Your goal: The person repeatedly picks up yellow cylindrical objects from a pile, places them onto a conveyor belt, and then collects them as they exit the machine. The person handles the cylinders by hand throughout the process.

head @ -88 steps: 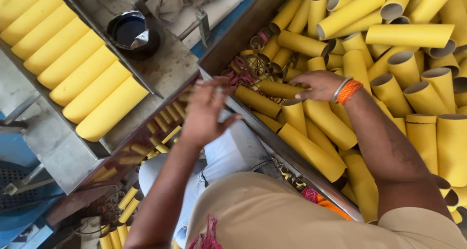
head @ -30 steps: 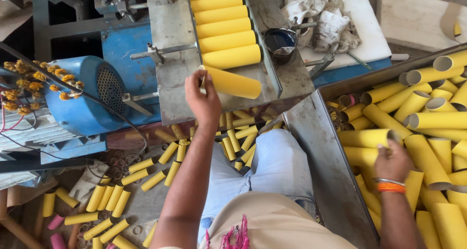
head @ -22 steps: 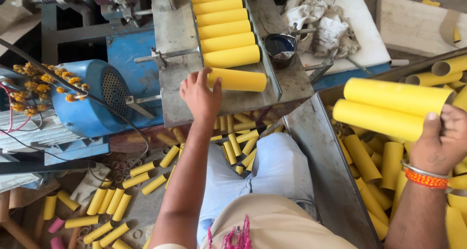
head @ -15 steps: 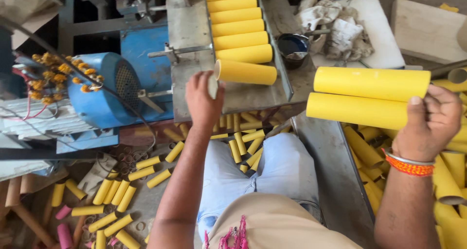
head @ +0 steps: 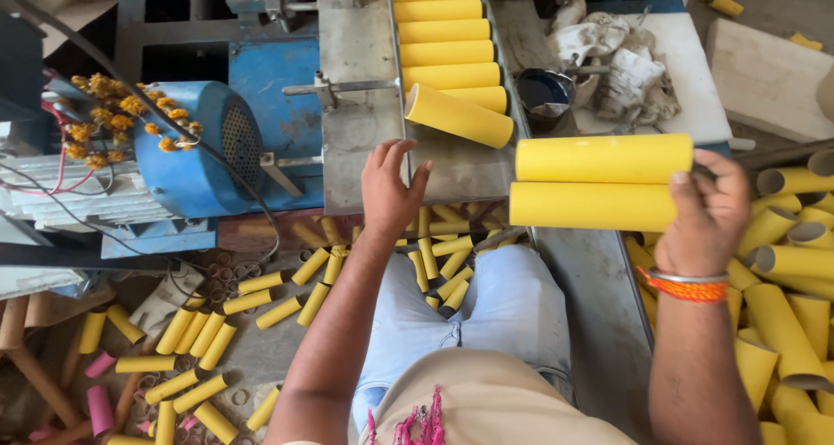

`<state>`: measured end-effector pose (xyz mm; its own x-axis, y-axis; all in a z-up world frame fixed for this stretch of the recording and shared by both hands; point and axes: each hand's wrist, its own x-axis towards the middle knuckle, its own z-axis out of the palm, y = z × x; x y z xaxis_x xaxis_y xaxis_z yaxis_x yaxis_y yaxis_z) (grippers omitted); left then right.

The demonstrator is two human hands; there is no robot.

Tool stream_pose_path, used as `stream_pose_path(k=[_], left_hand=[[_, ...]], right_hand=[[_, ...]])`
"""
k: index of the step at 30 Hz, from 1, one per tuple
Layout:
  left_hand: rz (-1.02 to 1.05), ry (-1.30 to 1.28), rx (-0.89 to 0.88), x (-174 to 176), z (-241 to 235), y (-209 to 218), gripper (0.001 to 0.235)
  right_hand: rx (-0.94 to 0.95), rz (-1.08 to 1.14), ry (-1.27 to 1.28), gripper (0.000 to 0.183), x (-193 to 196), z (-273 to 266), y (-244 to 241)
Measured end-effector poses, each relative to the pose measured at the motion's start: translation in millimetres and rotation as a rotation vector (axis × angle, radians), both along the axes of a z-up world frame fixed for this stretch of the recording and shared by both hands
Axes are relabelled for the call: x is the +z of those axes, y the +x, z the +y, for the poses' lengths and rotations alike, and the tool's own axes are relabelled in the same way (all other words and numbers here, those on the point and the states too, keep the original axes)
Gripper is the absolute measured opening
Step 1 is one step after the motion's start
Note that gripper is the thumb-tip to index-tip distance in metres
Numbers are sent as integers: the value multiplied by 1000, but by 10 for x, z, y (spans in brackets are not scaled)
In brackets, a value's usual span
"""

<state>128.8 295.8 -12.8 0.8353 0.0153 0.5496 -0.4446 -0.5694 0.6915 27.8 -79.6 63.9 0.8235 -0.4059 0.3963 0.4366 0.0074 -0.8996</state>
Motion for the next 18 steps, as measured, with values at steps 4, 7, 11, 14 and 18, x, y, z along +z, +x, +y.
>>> stream_pose_path(k=[4,7,11,14,18], left_hand=[[-6,1,-36,16,-9,74,42],[-1,-41,-38,70,-2,138,41],[23,-55,-69,186,-2,189,48],[-8,132,-168,257,-95,243,69],[23,553,-303,250,-407,423,84]], right_hand=[[65,68,28,29,-176,259,315],[99,137,83,28,-270,406,536],[-26,277,2,26,-457,683,988],[-49,305,-352,28,-596,980,1333],[-104,358,-825,29,-618,1173,1406]])
